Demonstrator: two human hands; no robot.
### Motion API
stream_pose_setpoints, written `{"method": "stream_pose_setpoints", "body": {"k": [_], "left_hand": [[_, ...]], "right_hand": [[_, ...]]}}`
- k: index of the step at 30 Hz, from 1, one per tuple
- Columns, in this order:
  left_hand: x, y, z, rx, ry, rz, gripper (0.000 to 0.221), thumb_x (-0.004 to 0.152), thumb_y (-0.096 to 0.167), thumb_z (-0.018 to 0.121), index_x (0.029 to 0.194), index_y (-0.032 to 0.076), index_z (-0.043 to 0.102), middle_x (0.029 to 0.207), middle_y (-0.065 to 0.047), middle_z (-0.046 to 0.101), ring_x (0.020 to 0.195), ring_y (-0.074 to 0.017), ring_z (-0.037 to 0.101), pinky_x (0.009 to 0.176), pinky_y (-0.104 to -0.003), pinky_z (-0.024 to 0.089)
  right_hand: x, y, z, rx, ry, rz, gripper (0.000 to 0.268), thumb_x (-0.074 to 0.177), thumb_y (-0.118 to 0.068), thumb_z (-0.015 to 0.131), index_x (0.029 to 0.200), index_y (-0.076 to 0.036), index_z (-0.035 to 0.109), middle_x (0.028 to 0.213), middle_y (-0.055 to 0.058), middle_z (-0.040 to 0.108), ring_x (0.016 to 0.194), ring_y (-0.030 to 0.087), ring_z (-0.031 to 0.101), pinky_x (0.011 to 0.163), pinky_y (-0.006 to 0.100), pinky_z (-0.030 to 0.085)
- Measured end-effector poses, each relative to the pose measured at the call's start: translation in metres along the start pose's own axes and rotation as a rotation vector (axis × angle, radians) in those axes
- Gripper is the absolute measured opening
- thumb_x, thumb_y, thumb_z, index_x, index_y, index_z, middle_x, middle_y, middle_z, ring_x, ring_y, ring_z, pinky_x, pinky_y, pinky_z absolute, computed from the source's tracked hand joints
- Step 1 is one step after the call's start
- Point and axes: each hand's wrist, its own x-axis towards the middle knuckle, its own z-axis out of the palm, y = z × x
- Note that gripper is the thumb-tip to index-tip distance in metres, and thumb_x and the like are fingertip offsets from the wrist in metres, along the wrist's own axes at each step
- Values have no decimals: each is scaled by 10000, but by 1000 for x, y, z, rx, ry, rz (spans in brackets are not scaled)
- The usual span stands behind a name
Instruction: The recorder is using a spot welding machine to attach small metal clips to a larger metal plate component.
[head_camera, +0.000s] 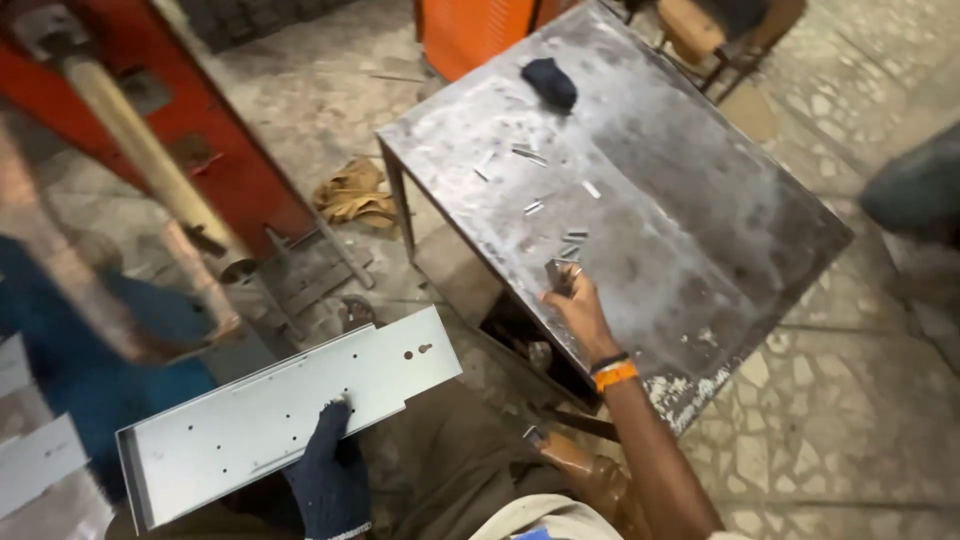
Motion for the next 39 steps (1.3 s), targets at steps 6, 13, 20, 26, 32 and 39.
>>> {"method": "stream_pose_setpoints", "body": {"k": [6, 13, 20, 26, 32, 39], "left_hand": [[1, 13, 30, -87, 19, -80, 366, 937, 146, 681, 1254, -36, 661, 1265, -116, 704, 1191, -221, 654, 1054, -381, 506], [-4, 34, 40, -214, 107, -130, 368, 926, 141, 675, 1263, -5, 650, 1231, -107, 702, 1154, -234, 669, 1017, -401, 527], [-26, 50, 60, -237, 113, -113, 429, 897, 95, 684, 1312, 16, 616, 1208, -95, 705, 1129, -231, 682, 990, -391, 553], [-47, 71, 102, -131, 165, -126, 477, 852, 37, 671, 1321, 92, 600, 1172, -72, 705, 1058, -234, 680, 906, -417, 567], [-49, 18, 71, 433, -19, 451, 403, 879, -102, 641, 1258, 19, 711, 1220, -122, 728, 1112, -236, 673, 1009, -387, 516], [-79, 75, 110, 10, 49, 153, 231, 899, -6, 693, 1127, -9, 731, 1170, -121, 703, 1041, -204, 657, 918, -385, 545]], "right_hand": [[26, -54, -23, -782, 267, 66, 233, 818, -242, 827, 986, -102, 747, 800, 137, 707, 737, 312, 674, 716, 446, 510], [55, -29, -18, -920, 53, -321, 310, 702, -71, 705, 993, -144, 782, 962, 112, 709, 923, 382, 684, 725, 496, 513], [60, -51, -18, -811, 80, -74, 111, 848, -188, 771, 929, -113, 769, 862, 114, 697, 778, 305, 662, 697, 423, 489], [34, -77, 5, -13, -24, -5, 159, 883, -187, 783, 895, -32, 753, 787, -35, 686, 720, 53, 573, 663, 269, 461], [-47, -223, 111, -331, -320, -141, 239, 837, -234, 816, 906, -10, 770, 713, 88, 675, 648, 98, 566, 621, 316, 482], [-93, -262, 165, -382, -578, -265, 329, 850, -321, 806, 969, -21, 738, 736, 121, 662, 643, 204, 603, 634, 363, 499]]}}
